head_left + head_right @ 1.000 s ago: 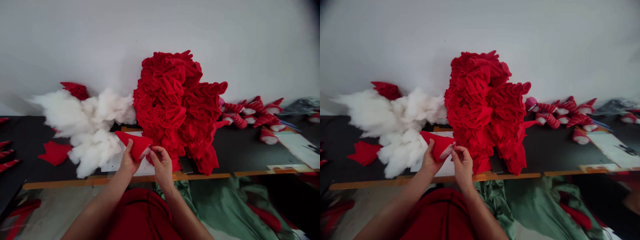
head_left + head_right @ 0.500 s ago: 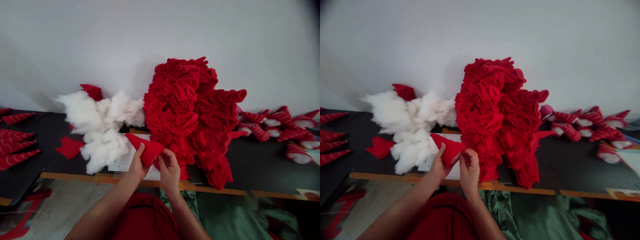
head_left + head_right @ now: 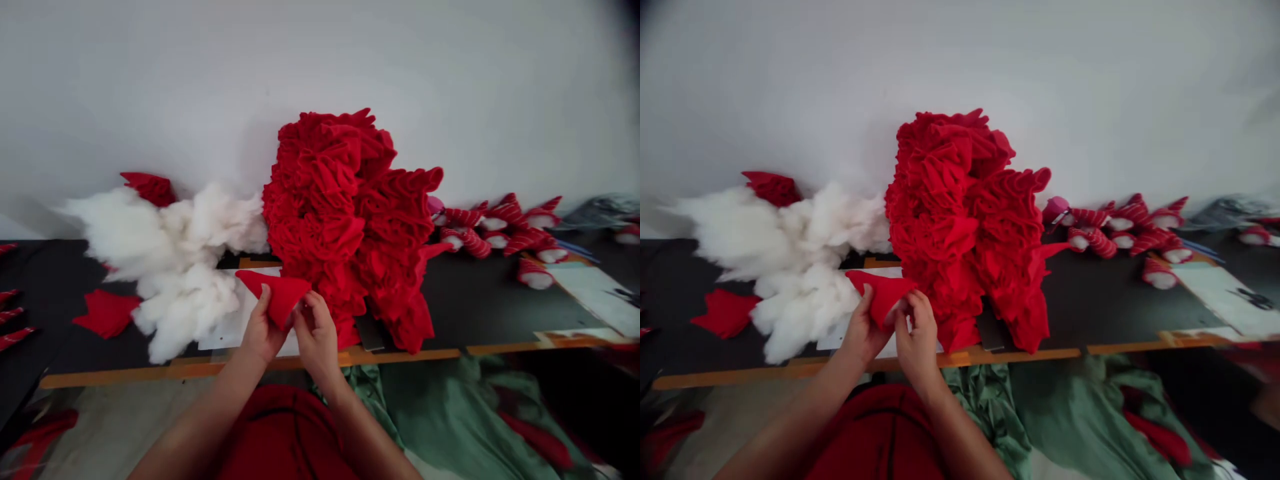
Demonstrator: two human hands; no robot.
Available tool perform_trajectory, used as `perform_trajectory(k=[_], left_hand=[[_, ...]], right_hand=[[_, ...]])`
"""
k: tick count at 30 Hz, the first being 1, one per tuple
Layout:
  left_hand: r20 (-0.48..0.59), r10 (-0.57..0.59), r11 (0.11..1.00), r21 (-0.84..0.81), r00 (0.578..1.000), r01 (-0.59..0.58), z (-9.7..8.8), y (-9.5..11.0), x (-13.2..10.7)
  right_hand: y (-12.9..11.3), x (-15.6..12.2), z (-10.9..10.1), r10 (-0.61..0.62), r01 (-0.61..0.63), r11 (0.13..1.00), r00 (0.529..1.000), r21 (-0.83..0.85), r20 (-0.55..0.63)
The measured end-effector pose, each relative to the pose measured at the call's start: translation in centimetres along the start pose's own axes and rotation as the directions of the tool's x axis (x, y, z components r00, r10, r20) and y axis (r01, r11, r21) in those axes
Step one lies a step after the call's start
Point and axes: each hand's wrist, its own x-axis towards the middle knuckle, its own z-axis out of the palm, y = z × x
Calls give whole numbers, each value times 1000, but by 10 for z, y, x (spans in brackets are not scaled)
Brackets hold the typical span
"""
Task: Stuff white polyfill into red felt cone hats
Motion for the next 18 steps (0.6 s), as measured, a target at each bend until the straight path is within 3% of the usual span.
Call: perform_trajectory(k=[3, 7, 11, 14, 18], left_hand=[[52, 105, 989, 103, 993, -110, 1, -6, -2], [237, 241, 895, 320, 941, -309, 4, -23, -5], [295, 226, 714, 599, 928, -364, 6, -58, -3], [311, 185, 541, 759, 932, -361, 6, -91, 2], [368, 50, 400, 845, 929, -356, 10, -142, 9]], right_hand=[[4, -3, -13, 164, -153, 976, 984, 152, -63], [0, -16, -29, 314, -264, 875, 948, 406, -59], [-8, -27, -42, 394, -233, 765, 906, 600, -151], [-4, -33, -63, 511, -215, 688, 822, 693, -252], [10, -44, -107, 624, -128, 580, 704, 804, -338]])
